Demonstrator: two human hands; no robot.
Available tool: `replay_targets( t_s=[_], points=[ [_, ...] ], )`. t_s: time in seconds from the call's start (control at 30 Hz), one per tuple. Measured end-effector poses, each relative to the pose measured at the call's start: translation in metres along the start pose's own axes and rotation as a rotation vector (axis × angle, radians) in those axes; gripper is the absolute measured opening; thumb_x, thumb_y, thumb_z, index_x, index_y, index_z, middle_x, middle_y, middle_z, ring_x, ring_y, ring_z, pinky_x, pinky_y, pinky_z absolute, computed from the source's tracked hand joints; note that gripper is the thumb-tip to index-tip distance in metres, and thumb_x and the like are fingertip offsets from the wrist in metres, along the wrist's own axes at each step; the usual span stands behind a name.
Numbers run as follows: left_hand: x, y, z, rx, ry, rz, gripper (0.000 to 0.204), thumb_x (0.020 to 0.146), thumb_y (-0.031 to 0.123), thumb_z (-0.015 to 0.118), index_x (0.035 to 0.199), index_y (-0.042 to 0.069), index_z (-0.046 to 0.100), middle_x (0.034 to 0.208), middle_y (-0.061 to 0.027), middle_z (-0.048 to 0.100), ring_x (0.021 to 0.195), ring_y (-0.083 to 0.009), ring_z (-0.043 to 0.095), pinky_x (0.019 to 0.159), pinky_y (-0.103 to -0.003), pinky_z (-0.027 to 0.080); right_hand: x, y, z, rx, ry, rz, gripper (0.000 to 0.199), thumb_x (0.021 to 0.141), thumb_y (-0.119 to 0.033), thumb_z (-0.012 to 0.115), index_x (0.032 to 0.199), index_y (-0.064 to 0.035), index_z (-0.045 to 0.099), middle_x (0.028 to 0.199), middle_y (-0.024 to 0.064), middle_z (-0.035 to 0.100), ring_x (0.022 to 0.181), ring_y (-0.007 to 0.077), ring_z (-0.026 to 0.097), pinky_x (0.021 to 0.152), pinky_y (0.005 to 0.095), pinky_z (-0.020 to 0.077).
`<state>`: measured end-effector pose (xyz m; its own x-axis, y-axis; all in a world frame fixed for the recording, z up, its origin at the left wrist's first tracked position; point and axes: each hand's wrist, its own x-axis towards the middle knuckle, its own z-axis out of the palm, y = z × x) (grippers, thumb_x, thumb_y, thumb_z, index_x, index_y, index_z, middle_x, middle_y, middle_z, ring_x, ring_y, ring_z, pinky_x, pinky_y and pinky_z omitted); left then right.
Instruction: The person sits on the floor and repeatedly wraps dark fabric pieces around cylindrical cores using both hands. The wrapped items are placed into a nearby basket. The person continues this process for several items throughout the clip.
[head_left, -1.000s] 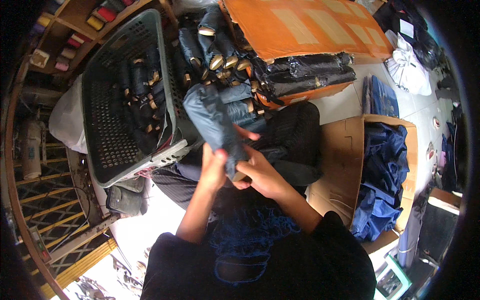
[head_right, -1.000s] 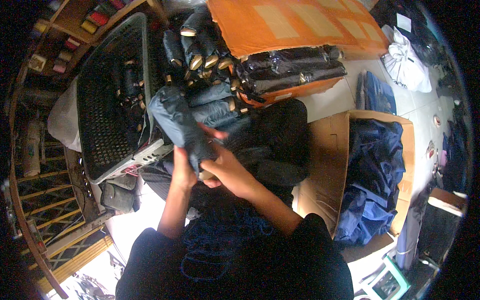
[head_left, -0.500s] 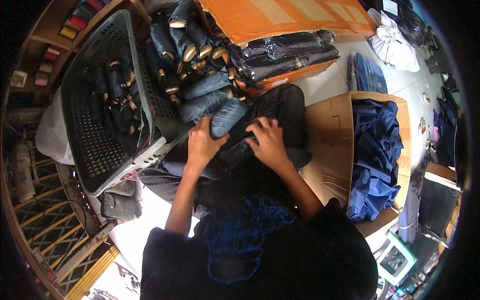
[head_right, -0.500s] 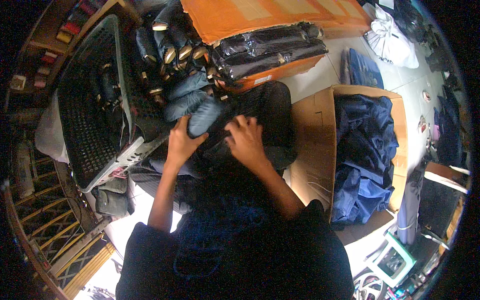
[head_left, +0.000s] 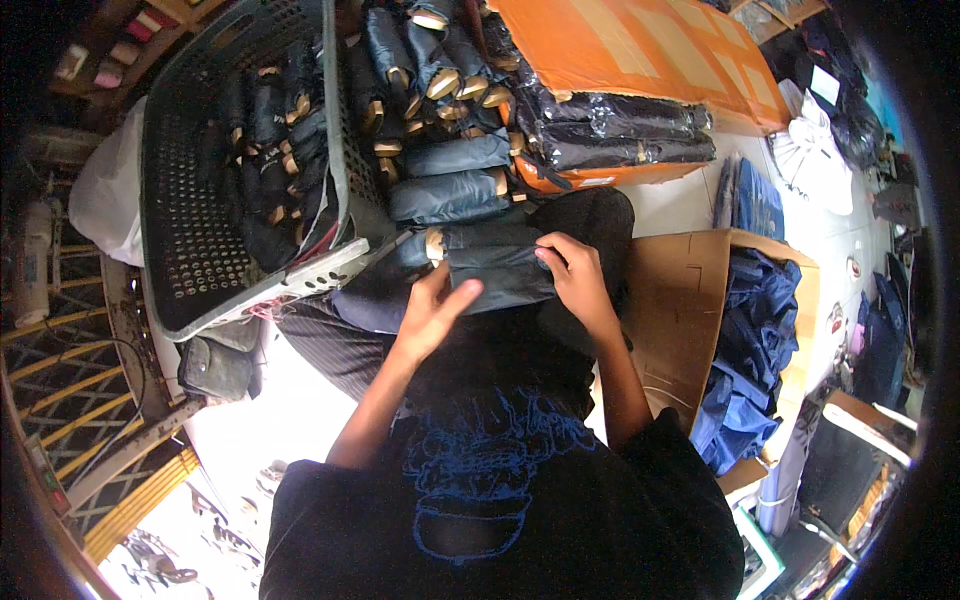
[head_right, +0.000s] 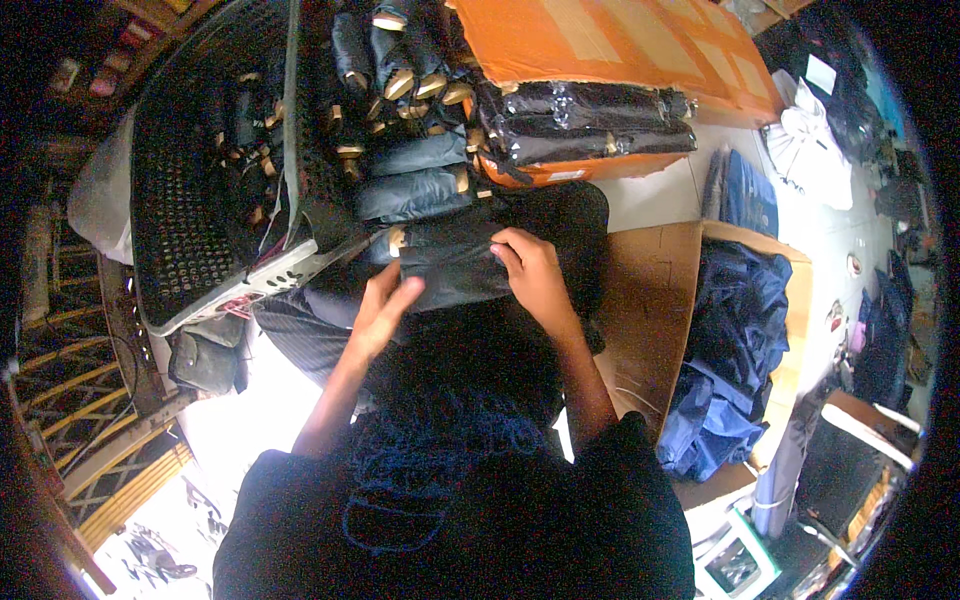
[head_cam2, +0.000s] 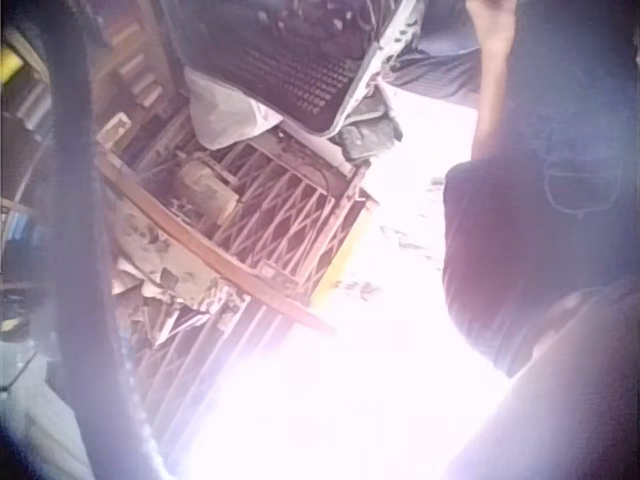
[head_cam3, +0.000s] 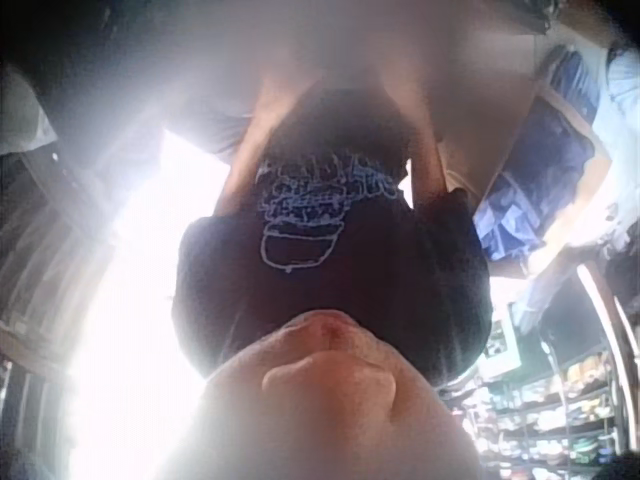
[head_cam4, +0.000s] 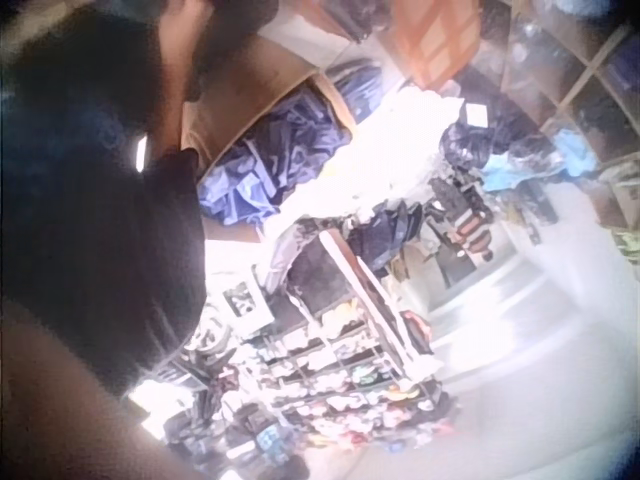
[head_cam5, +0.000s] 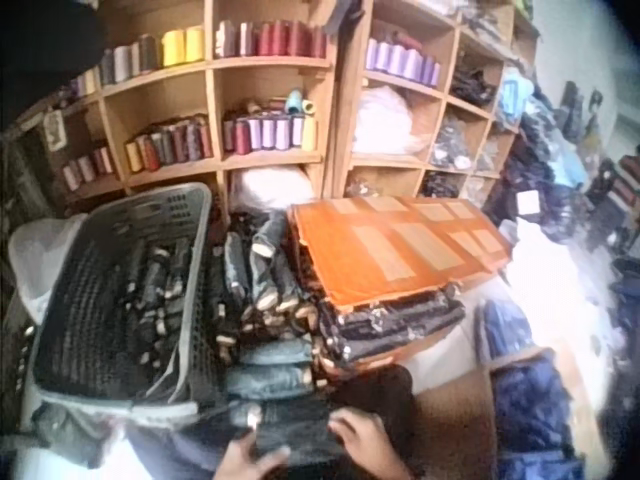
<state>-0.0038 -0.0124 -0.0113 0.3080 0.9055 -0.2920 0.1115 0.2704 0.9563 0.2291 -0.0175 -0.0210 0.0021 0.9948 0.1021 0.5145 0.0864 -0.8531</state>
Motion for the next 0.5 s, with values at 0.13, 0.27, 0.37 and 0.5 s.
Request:
replay_targets(
  t_s=[0.13, 0.27, 0.37, 0.5],
  points=[
    [0.0, -0.001, -0.006, -0.031, 0.123, -0.101, 0.032, 0.086, 0.018, 0.07, 0.109, -0.004, 0.062, 0.095, -0.0085, 0.068, 0.087, -0.0064, 0.057, 0.076, -0.026, 0.047, 0.004, -0.009, 0.005, 0.164, -0.071, 0.085, 0.009, 0.086, -0.005, 0.064, 0.089, 0.0014, 0.059, 0.079, 0.0109, 0.065, 0.074, 0.021, 0.065, 0.066, 0.0324, 0.0481],
    [0.001, -0.008, -0.023, -0.694, 0.029, 0.101, 0.039, 0.094, 0.039, 0.058, 0.107, 0.002, 0.06, 0.093, -0.0067, 0.065, 0.079, -0.013, 0.058, 0.071, -0.029, 0.047, 0.0, -0.003, 0.006, 0.419, -0.179, 0.209, 0.013, 0.096, -0.012, 0.054, 0.089, -0.0004, 0.056, 0.076, 0.0049, 0.062, 0.068, 0.0121, 0.063, 0.057, 0.0276, 0.0491],
    [-0.004, -0.017, -0.014, -0.852, 0.01, 0.088, 0.052, 0.098, 0.049, 0.043, 0.115, 0.001, 0.054, 0.1, -0.008, 0.061, 0.088, -0.0177, 0.058, 0.08, -0.033, 0.045, -0.002, -0.036, 0.028, 0.764, -0.093, 0.453, 0.019, 0.101, -0.016, 0.041, 0.092, -0.0025, 0.051, 0.078, 0.0105, 0.063, 0.057, 0.0165, 0.065, 0.046, 0.0272, 0.0513],
    [-0.017, -0.024, 0.021, -0.314, 0.145, 0.034, 0.023, 0.091, 0.008, 0.063, 0.111, -0.003, 0.062, 0.099, -0.0066, 0.064, 0.093, -0.0101, 0.056, 0.081, -0.027, 0.046, -0.017, -0.035, 0.066, 0.23, 0.039, 0.23, 0.013, 0.094, -0.009, 0.055, 0.087, 0.0005, 0.059, 0.075, 0.0028, 0.057, 0.068, 0.0127, 0.056, 0.063, 0.0239, 0.0426]
  ],
)
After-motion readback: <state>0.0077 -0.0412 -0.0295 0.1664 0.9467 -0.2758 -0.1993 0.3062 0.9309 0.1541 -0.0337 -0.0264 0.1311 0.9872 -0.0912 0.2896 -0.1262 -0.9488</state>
